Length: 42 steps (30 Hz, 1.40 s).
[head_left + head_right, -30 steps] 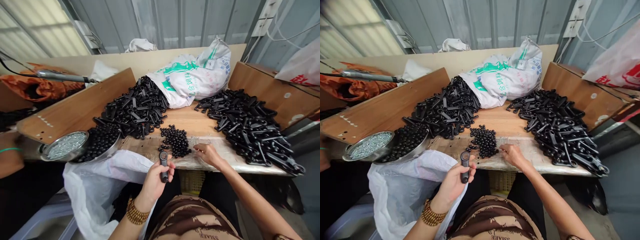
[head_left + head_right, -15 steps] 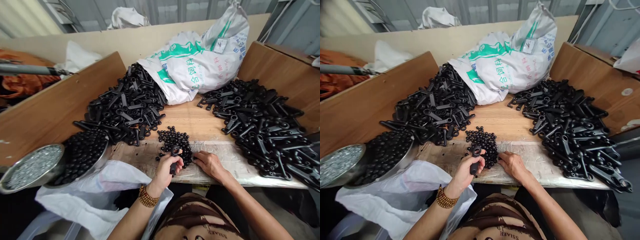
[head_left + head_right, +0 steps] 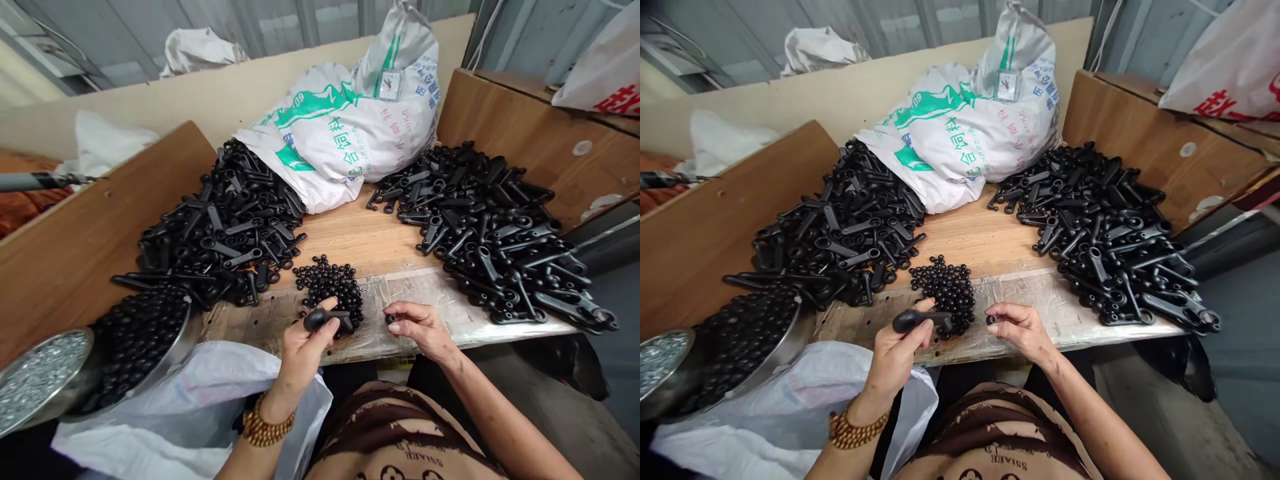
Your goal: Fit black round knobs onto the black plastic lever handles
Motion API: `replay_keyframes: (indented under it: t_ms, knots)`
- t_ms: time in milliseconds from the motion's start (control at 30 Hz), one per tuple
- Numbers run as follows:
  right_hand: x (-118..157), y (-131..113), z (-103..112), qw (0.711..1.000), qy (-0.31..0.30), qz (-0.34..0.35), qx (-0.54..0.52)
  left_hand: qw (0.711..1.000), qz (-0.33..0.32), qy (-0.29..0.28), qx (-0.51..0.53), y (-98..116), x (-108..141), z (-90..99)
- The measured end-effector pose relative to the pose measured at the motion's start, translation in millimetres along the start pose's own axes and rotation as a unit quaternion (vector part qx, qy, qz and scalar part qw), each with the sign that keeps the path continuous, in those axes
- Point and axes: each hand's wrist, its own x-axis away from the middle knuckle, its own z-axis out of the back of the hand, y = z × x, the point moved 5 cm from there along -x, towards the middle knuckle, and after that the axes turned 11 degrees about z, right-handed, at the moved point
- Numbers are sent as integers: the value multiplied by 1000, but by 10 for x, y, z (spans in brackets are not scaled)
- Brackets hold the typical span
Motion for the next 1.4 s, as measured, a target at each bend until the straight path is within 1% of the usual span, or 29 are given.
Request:
replay_keyframes:
  t_ms: [33,67,100,133,167,200,233,267,300,333,367,467,500,567,633,667,733,767,867,933,1033,1133,1267,1400]
  knots:
    - [37,-1,1,1000,-4,2,-16,998,15,-16,58,-15,53,-34]
    - [75,-2,-6,999,-13,2,-32,993,27,-47,109,-20,109,-86]
    - [114,-2,-22,998,-27,-1,-51,983,44,-97,150,-17,166,-158]
    - [153,-1,-44,997,-43,-5,-71,967,67,-161,185,-10,225,-247]
    - [188,1,-63,994,-56,-12,-90,944,93,-233,215,0,287,-341]
    - [219,5,-74,992,-62,-20,-105,914,120,-301,244,12,345,-428]
    - [245,11,-72,991,-62,-27,-116,884,145,-353,271,20,390,-497]
    - [265,19,-56,991,-55,-32,-120,860,164,-384,294,22,414,-544]
    - [279,28,-25,991,-46,-33,-118,845,174,-395,316,16,412,-571]
    - [286,38,17,993,-38,-31,-108,840,175,-389,335,3,387,-582]
    - [287,48,67,995,-34,-27,-91,844,172,-370,348,-20,345,-580]
    - [257,57,237,999,-26,2,-19,875,153,-299,350,-97,194,-557]
    - [242,48,283,1000,-17,14,-1,879,151,-288,347,-113,154,-561]
    - [214,13,320,999,7,33,10,879,154,-288,348,-120,102,-589]
    - [188,-30,269,999,28,42,-13,881,149,-289,344,-105,82,-623]
    - [173,-48,220,998,38,42,-32,887,144,-286,333,-97,83,-640]
    - [140,-73,100,995,51,39,-76,908,130,-282,282,-93,106,-677]
    - [123,-79,40,993,52,36,-96,923,116,-273,244,-95,119,-688]
    - [95,-82,-109,989,36,25,-140,972,46,-205,107,-85,141,-667]
    - [96,-77,-169,987,23,17,-157,986,6,-166,34,-59,151,-651]
    - [108,-57,-205,986,16,6,-168,985,-21,-171,-25,-11,168,-684]
    - [113,-33,-199,985,26,4,-168,983,-41,-174,-50,37,182,-726]
    - [109,-21,-192,987,31,8,-158,983,-47,-168,-55,51,185,-782]
    - [93,4,-187,987,50,-5,-153,981,-49,-184,-40,50,178,-837]
